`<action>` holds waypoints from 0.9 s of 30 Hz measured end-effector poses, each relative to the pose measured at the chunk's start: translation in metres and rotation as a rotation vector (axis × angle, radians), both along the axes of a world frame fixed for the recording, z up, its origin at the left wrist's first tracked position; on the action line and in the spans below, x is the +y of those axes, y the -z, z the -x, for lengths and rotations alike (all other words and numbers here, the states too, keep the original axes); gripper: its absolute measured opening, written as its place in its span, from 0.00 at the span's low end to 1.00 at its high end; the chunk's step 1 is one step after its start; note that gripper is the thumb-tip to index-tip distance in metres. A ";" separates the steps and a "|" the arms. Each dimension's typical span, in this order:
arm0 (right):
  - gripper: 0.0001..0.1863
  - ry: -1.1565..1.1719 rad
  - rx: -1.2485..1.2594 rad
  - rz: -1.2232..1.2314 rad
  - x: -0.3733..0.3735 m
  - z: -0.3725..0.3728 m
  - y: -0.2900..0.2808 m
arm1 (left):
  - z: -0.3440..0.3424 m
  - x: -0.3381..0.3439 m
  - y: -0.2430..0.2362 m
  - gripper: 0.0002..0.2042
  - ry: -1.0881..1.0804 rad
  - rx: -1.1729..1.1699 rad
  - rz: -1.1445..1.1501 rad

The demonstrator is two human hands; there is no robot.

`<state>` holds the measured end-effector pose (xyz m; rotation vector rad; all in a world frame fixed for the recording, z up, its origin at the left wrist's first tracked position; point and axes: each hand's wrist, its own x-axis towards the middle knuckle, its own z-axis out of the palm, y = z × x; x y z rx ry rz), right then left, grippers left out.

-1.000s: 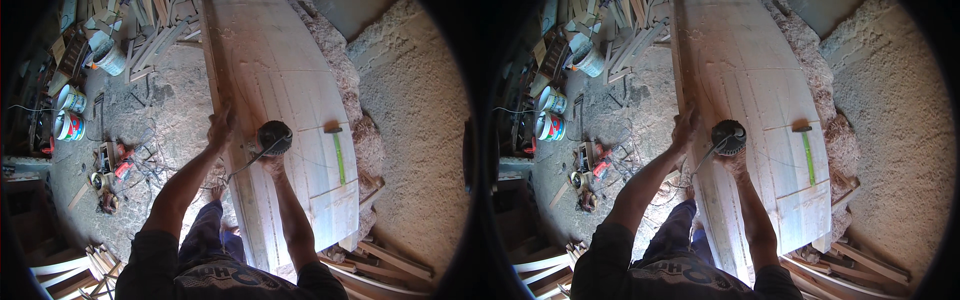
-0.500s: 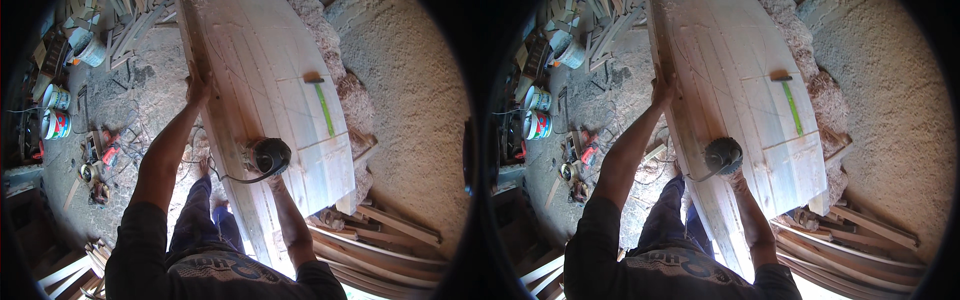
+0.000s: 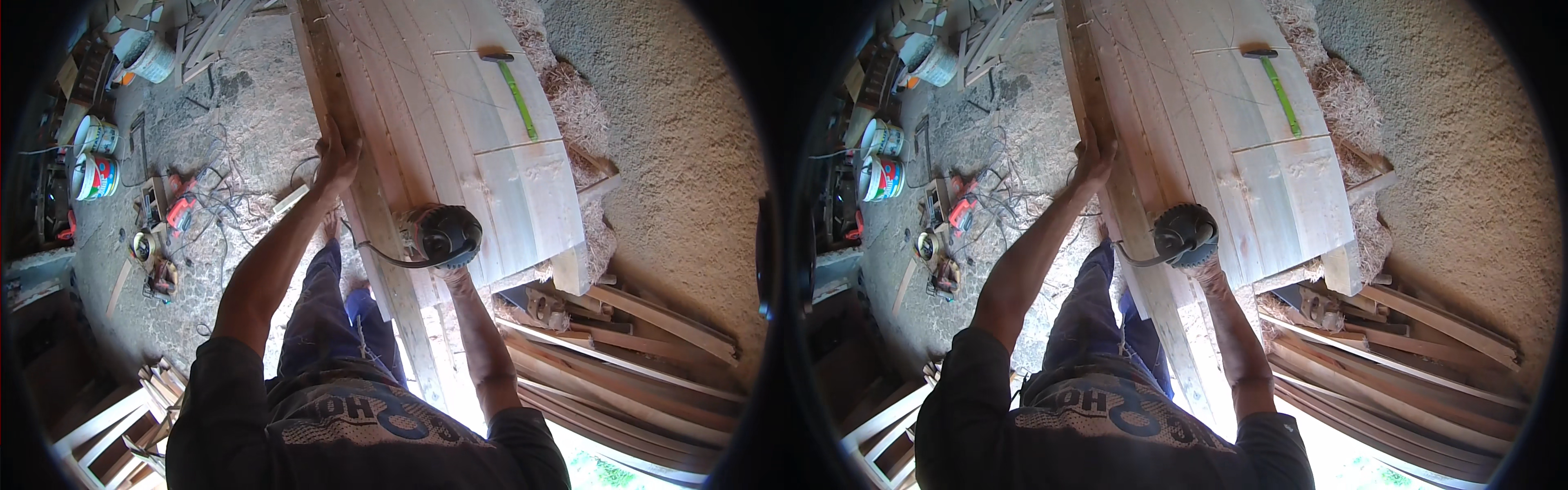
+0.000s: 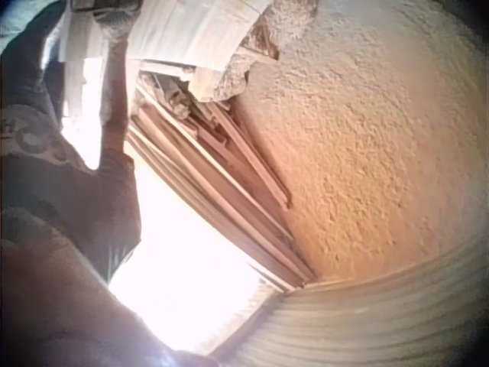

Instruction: The person uses a handheld router to cut grooves into a large wood panel along a wooden guide strip, and uses a hammer to reposition the strip several times.

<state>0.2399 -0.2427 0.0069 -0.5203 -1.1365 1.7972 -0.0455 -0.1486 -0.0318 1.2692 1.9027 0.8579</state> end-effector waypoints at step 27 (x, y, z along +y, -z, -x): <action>0.51 0.216 -0.302 0.148 -0.166 -0.108 -0.030 | -0.029 -0.004 -0.035 0.36 0.055 0.417 -0.299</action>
